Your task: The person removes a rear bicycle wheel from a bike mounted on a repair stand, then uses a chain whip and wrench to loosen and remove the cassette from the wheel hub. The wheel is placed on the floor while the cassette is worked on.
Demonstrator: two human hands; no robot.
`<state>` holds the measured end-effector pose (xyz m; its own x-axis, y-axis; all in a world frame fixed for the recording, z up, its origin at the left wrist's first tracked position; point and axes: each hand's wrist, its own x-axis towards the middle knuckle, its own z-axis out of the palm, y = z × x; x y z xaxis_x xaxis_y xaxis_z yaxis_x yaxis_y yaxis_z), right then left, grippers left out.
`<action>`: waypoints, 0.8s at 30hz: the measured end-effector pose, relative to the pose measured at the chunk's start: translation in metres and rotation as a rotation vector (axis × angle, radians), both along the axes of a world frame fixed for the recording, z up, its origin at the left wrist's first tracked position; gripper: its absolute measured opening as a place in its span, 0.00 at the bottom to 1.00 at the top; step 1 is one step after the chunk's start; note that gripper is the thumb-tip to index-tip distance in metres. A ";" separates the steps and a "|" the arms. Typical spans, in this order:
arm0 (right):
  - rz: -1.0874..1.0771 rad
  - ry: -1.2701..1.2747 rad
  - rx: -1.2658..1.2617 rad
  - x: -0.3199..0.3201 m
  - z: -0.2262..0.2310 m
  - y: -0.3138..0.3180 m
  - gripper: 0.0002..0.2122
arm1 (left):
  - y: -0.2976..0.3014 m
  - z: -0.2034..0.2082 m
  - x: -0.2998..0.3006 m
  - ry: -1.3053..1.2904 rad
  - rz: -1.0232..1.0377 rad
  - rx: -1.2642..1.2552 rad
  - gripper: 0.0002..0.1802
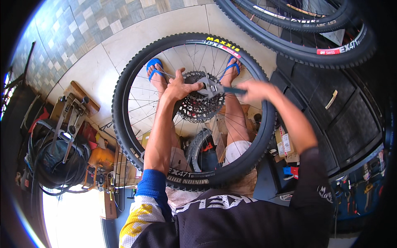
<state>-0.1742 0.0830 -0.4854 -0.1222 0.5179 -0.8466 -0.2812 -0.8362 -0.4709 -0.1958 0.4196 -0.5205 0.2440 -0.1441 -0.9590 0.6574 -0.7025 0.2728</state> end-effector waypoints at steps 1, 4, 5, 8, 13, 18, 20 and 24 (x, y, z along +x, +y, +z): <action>0.094 -0.378 0.188 0.024 -0.036 0.003 0.14 | 0.001 -0.006 -0.002 0.059 0.039 -0.040 0.76; 0.476 -0.981 0.118 0.077 -0.130 0.097 0.09 | -0.001 -0.005 -0.004 0.001 0.026 -0.025 0.73; 0.290 -1.207 0.353 0.077 -0.161 0.126 0.07 | -0.002 -0.007 -0.004 -0.003 0.043 -0.057 0.73; 0.556 -1.217 0.692 0.114 -0.132 0.242 0.08 | 0.016 -0.009 -0.013 -0.047 0.103 -0.036 0.75; 0.266 -1.395 0.248 0.156 -0.162 0.161 0.10 | 0.009 -0.011 -0.012 -0.009 0.110 -0.090 0.74; 0.316 -1.179 -0.156 0.164 -0.113 0.063 0.09 | 0.011 -0.015 -0.014 -0.008 0.120 -0.084 0.71; 0.192 -0.929 -0.203 0.133 -0.066 0.046 0.17 | 0.012 -0.016 -0.014 -0.005 0.112 -0.071 0.70; -0.433 -0.408 -0.305 0.030 0.033 0.022 0.18 | 0.010 -0.010 -0.007 0.061 0.098 -0.081 0.76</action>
<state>-0.1446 0.1048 -0.4526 0.4035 0.1781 -0.8975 -0.4709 -0.8005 -0.3706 -0.2024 0.4299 -0.5302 0.2026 -0.1999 -0.9586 0.7389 -0.6113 0.2836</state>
